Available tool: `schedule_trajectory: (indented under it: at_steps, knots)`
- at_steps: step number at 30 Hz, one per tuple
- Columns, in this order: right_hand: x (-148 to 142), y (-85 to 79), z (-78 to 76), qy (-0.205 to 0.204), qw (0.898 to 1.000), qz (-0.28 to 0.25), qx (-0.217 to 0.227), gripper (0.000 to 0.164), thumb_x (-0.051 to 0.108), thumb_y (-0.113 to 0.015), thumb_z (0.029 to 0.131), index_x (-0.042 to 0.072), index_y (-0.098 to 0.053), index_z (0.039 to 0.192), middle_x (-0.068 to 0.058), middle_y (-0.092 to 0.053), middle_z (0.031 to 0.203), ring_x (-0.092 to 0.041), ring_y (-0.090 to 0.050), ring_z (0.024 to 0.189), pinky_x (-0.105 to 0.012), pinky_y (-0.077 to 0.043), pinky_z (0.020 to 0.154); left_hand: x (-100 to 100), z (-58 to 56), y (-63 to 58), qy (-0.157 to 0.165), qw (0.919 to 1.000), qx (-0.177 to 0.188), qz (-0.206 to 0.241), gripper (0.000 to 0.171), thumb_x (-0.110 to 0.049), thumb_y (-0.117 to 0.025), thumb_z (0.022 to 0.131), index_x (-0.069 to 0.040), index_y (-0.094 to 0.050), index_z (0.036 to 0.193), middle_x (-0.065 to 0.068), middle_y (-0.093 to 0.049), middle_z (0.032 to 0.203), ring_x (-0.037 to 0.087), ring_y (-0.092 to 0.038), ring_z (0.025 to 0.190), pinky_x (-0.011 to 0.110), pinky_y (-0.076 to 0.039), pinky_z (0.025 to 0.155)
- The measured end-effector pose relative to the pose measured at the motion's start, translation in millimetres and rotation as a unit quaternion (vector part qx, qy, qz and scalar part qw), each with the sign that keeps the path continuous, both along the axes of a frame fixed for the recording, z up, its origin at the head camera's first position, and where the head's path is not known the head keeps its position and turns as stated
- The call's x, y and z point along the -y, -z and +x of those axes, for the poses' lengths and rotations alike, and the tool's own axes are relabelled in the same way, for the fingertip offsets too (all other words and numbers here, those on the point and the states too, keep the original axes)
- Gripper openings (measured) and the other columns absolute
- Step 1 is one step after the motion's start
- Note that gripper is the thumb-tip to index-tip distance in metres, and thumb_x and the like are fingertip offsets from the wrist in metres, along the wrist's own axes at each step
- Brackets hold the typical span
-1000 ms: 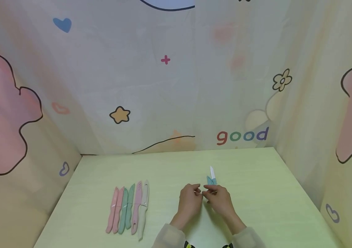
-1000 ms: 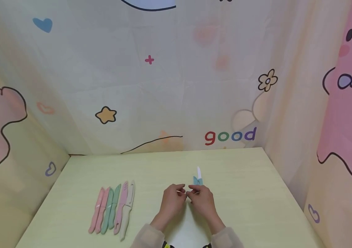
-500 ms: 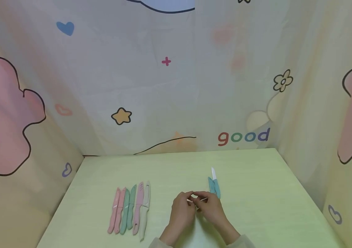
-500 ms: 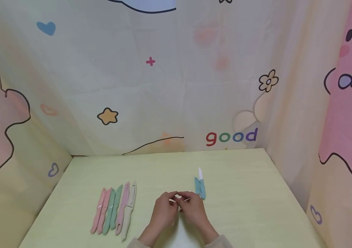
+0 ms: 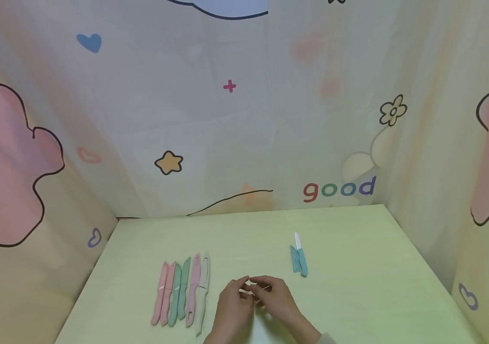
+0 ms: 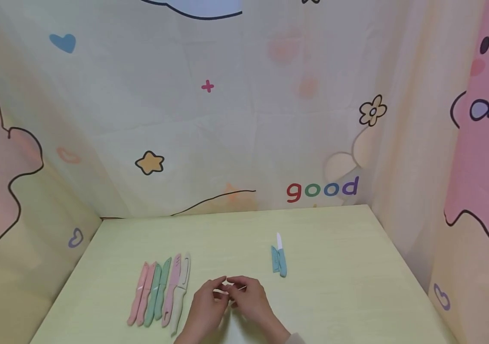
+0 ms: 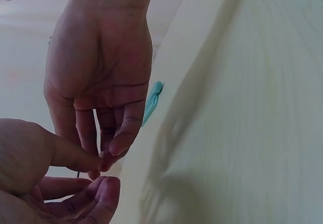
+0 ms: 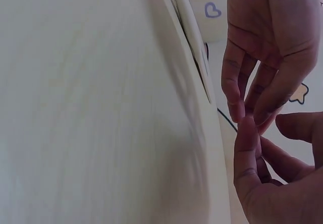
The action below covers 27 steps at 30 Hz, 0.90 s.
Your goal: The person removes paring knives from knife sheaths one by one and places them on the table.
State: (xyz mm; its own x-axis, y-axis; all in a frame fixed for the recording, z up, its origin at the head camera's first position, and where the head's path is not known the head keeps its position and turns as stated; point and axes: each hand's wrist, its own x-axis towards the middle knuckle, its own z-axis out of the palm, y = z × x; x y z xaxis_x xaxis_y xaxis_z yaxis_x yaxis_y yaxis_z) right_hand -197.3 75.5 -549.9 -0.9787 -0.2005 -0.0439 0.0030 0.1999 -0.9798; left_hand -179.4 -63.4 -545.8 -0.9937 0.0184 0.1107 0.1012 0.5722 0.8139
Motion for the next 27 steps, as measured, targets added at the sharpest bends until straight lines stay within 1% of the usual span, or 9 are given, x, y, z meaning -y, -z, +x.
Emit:
schedule_trajectory:
  at_steps: [3,5,9,11,13,16,19,23,27]
  knots:
    - [10,-1.0,4.2,-0.018,1.0,-0.02,0.014,0.032,0.015,-0.061,0.094,-0.003,-0.063,0.12,-0.015,-0.068,0.094,-0.021,-0.065,0.069,-0.04,-0.061,0.064,10,6.4,-0.6,-0.014,0.9998,0.013,0.004,0.047,0.001,-0.064,0.08,0.001,-0.058,0.126,0.003,-0.063,0.097,0.009,-0.061,0.082,0.03,-0.056,0.069]
    - [15,-4.6,7.3,-0.025,0.999,-0.037,0.028,0.033,0.014,-0.06,0.095,-0.006,-0.061,0.121,-0.019,-0.067,0.096,-0.022,-0.065,0.07,-0.044,-0.061,0.067,15,9.5,0.0,-0.022,0.9995,0.022,0.011,0.049,-0.001,-0.066,0.08,0.0,-0.057,0.128,0.004,-0.064,0.097,0.01,-0.061,0.081,0.031,-0.057,0.069]
    - [23,-17.9,13.7,-0.033,0.996,-0.066,0.045,0.034,0.01,-0.059,0.095,-0.012,-0.058,0.121,-0.026,-0.066,0.098,-0.028,-0.066,0.074,-0.05,-0.06,0.072,25,12.4,2.9,-0.038,0.9986,0.03,0.02,0.054,-0.005,-0.073,0.079,-0.001,-0.055,0.129,0.004,-0.065,0.096,0.01,-0.062,0.079,0.034,-0.058,0.069]
    - [26,-21.1,15.3,-0.036,0.995,-0.076,0.056,0.035,0.009,-0.058,0.094,-0.013,-0.056,0.121,-0.027,-0.066,0.099,-0.031,-0.067,0.076,-0.05,-0.06,0.074,30,13.0,4.4,-0.049,0.9981,0.033,0.018,0.055,-0.006,-0.075,0.078,-0.001,-0.055,0.13,0.004,-0.066,0.096,0.01,-0.062,0.079,0.034,-0.057,0.068]
    - [28,-17.7,14.5,-0.039,0.993,-0.089,0.072,0.036,0.01,-0.057,0.095,-0.013,-0.056,0.123,-0.025,-0.066,0.1,-0.032,-0.067,0.08,-0.047,-0.06,0.075,35,13.9,4.5,-0.056,0.9973,0.041,0.022,0.056,-0.006,-0.074,0.078,-0.002,-0.054,0.13,0.005,-0.065,0.097,0.011,-0.062,0.08,0.034,-0.057,0.066]
    - [31,-5.4,11.1,-0.048,0.989,-0.108,0.093,0.038,0.012,-0.056,0.095,-0.011,-0.054,0.126,-0.023,-0.067,0.103,-0.032,-0.066,0.085,-0.043,-0.06,0.077,43,15.8,3.5,-0.07,0.9957,0.053,0.03,0.056,-0.005,-0.073,0.08,-0.003,-0.053,0.132,0.006,-0.064,0.101,0.013,-0.062,0.083,0.033,-0.057,0.064]
    - [35,4.9,9.1,-0.058,0.985,-0.124,0.107,0.04,0.012,-0.056,0.095,-0.011,-0.054,0.127,-0.022,-0.067,0.105,-0.032,-0.065,0.089,-0.043,-0.06,0.078,51,17.7,1.1,-0.088,0.9947,0.046,0.028,0.055,-0.005,-0.073,0.081,-0.003,-0.053,0.132,0.007,-0.063,0.105,0.015,-0.062,0.086,0.034,-0.058,0.066]
    - [43,7.9,11.3,-0.067,0.981,-0.135,0.119,0.04,0.012,-0.057,0.094,-0.011,-0.054,0.127,-0.022,-0.068,0.106,-0.032,-0.065,0.09,-0.043,-0.06,0.079,62,18.8,-2.7,-0.115,0.9926,0.032,0.02,0.053,-0.005,-0.073,0.081,-0.002,-0.055,0.13,0.008,-0.062,0.107,0.019,-0.061,0.089,0.035,-0.059,0.07]
    - [50,6.0,14.9,-0.072,0.979,-0.138,0.13,0.039,0.011,-0.059,0.093,-0.011,-0.056,0.125,-0.022,-0.068,0.106,-0.031,-0.066,0.09,-0.04,-0.06,0.079,70,20.2,-5.6,-0.14,0.9895,0.036,0.009,0.051,-0.005,-0.072,0.081,-0.001,-0.055,0.129,0.009,-0.06,0.108,0.021,-0.061,0.091,0.036,-0.059,0.072]
